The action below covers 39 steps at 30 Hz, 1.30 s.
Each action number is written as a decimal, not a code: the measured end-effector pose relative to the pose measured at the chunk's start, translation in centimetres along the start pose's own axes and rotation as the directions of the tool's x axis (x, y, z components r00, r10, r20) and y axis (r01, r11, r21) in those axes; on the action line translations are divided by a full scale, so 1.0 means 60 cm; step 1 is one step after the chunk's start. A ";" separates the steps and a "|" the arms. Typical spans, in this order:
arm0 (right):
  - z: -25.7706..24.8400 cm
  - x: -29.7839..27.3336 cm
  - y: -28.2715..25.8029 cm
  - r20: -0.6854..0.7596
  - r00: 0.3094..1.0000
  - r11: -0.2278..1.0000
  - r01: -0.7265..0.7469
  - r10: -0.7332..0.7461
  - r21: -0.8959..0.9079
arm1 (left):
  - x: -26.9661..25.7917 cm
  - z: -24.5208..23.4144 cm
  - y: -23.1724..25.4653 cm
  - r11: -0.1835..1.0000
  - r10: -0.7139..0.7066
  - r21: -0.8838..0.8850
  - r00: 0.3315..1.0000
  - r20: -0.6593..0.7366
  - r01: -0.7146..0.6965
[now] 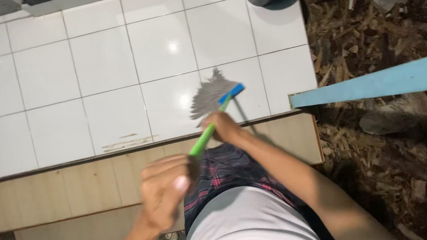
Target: Mopping the tiled floor and steps in an outdoor entryway area.
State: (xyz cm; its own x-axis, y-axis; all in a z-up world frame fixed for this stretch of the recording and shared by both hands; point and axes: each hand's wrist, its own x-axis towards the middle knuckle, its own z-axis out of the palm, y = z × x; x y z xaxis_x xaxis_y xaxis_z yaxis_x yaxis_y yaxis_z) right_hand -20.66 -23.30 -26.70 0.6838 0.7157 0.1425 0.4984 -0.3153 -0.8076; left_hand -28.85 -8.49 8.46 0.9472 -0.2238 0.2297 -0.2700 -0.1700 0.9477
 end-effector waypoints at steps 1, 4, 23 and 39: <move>-0.028 -0.019 0.022 -0.008 1.000 1.000 -0.004 0.004 -0.004 | 0.010 0.023 -0.012 1.000 0.005 -0.002 1.000 0.008 -0.004; -0.093 -0.085 0.086 -0.120 0.986 0.993 -0.120 0.117 -0.013 | 0.032 0.090 -0.054 0.997 0.046 -0.066 0.998 0.046 -0.043; -0.011 -0.048 0.035 -0.116 0.965 0.952 -0.205 0.236 0.228 | -0.016 0.045 -0.047 0.992 -0.056 -0.098 0.979 0.194 0.076; 0.094 -0.032 -0.098 0.158 0.975 0.943 0.097 -0.154 0.318 | -0.110 0.007 0.061 0.998 -0.002 0.063 0.995 0.099 -0.004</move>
State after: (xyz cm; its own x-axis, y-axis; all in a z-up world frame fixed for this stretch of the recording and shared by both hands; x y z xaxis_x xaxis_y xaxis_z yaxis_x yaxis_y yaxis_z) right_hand -27.90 -19.30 -25.41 0.5063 0.8449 0.1726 0.3666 -0.0297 -0.9299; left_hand -36.16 -8.02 10.29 0.9260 -0.3173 0.2046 -0.2843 -0.2293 0.9309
